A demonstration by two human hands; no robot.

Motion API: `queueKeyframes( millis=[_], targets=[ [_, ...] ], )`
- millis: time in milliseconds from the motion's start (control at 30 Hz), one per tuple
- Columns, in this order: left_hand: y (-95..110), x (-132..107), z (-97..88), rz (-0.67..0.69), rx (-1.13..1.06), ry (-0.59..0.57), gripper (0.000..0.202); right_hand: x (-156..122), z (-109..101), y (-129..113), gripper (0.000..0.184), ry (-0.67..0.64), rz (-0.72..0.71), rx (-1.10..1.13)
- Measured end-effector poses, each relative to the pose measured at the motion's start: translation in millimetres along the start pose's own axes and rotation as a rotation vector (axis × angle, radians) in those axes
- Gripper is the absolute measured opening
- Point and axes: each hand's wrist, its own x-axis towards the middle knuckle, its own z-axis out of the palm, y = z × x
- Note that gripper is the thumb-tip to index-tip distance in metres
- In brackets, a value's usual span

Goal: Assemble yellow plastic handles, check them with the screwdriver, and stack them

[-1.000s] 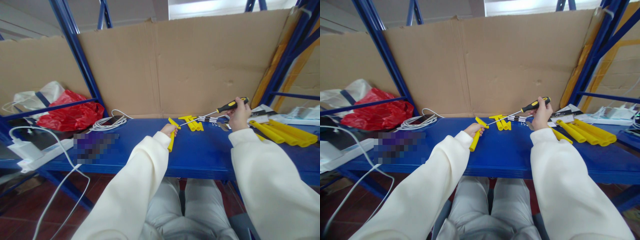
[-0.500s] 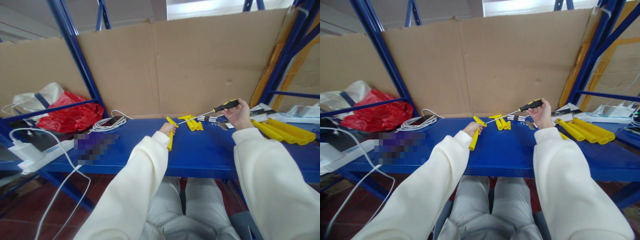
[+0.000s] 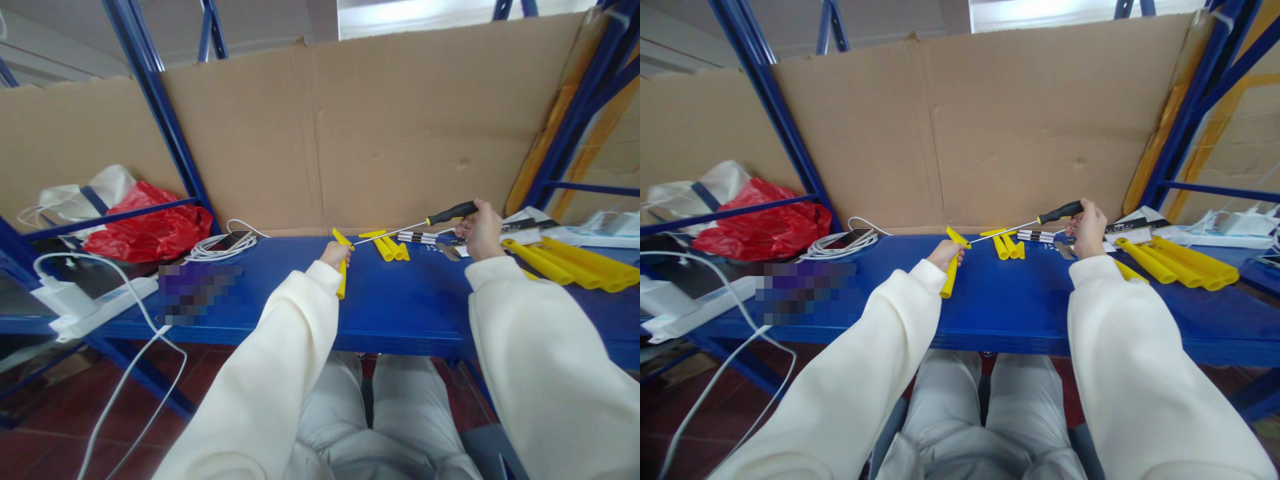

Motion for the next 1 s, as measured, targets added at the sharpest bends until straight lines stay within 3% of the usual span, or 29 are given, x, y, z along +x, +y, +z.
queueKeyframes(
  millis=[200,433,533,767,900,1000],
  targets=[
    [-0.3,-0.9,-1.0,0.035,0.004,0.023,0.02,-2.1,-1.5,-1.4,0.031,-0.063,0.006,0.073],
    [-2.0,7.9,-5.5,0.028,-0.004,0.067,0.01,-1.1,-7.9,-7.3,0.03,-0.202,0.216,0.048],
    [-1.2,7.7,-5.8,0.025,0.007,0.069,0.01,-1.4,-8.9,-10.3,0.031,-0.255,0.234,0.077],
    [0.5,2.9,-4.6,0.04,0.031,0.068,0.013,-3.8,-4.2,-6.6,0.029,-0.149,0.092,0.006],
    [1.4,0.1,-3.1,0.043,0.006,0.055,0.013,-2.2,-3.0,-5.4,0.032,-0.095,0.096,0.026],
    [2.7,-2.9,-2.2,0.05,0.026,0.06,0.013,6.3,-5.6,-0.3,0.028,-0.128,0.095,0.107]
  ],
)
